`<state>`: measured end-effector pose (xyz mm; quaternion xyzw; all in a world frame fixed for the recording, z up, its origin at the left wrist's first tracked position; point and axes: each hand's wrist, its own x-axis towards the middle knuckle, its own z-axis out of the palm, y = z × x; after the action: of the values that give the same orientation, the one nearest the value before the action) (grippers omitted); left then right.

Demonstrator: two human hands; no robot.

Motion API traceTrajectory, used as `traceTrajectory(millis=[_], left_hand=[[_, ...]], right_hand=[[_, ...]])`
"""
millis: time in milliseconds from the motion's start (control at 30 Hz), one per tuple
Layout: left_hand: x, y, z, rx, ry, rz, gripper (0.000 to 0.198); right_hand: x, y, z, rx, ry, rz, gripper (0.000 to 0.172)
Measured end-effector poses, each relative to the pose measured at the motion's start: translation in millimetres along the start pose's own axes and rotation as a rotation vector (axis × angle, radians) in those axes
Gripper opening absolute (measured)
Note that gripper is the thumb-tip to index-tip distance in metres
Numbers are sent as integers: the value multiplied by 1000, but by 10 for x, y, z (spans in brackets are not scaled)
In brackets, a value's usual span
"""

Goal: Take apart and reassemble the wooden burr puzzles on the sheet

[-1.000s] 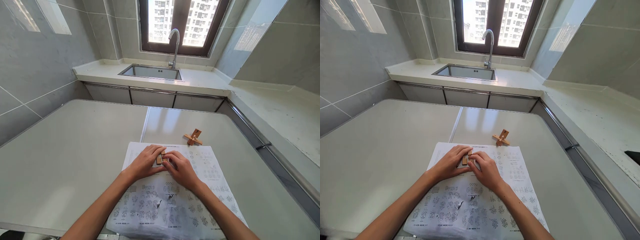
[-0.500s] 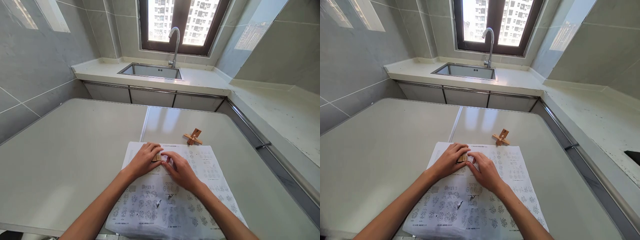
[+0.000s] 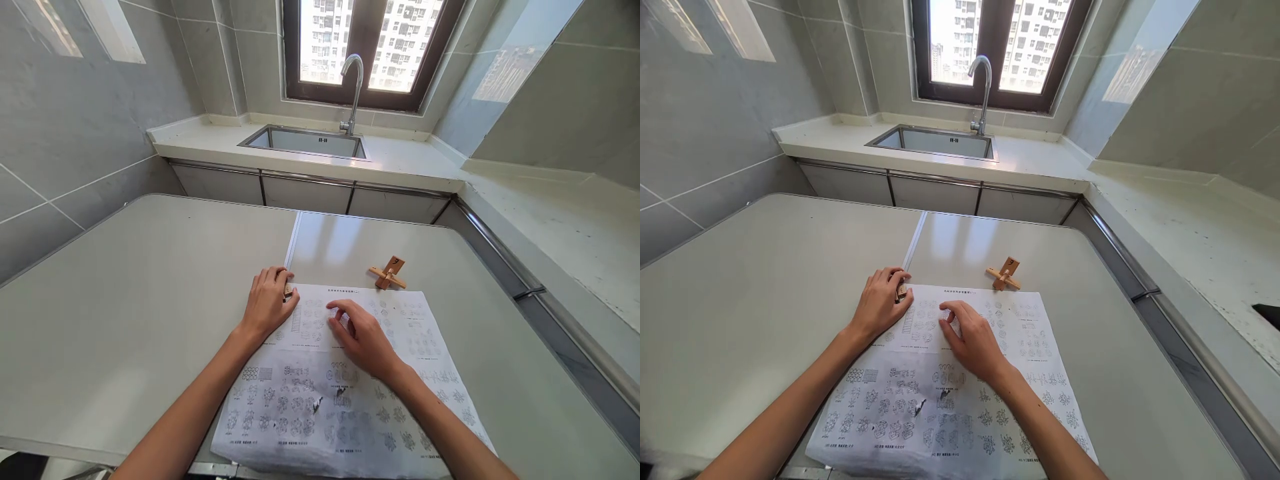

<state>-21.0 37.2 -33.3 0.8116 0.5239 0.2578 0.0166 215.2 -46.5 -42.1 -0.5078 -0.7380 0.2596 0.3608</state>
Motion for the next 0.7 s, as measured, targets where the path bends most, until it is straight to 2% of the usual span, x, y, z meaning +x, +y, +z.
traceTrajectory(millis=[133, 300, 400, 533, 700], left_hand=[[-5, -5, -1, 28, 35, -16, 22], [-28, 67, -34, 84, 119, 63, 23], [-64, 190, -74, 3, 101, 222, 22], [-125, 358, -64, -111, 19, 547, 23], [-185, 459, 0, -121, -36, 657, 22]], right_hand=[[-2, -4, 0, -3, 5, -5, 22], [5, -5, -2, 17, 15, -10, 21], [14, 10, -4, 54, 32, 4, 21], [39, 40, -11, 153, 68, 71, 23], [71, 63, -32, 226, 74, 150, 25]])
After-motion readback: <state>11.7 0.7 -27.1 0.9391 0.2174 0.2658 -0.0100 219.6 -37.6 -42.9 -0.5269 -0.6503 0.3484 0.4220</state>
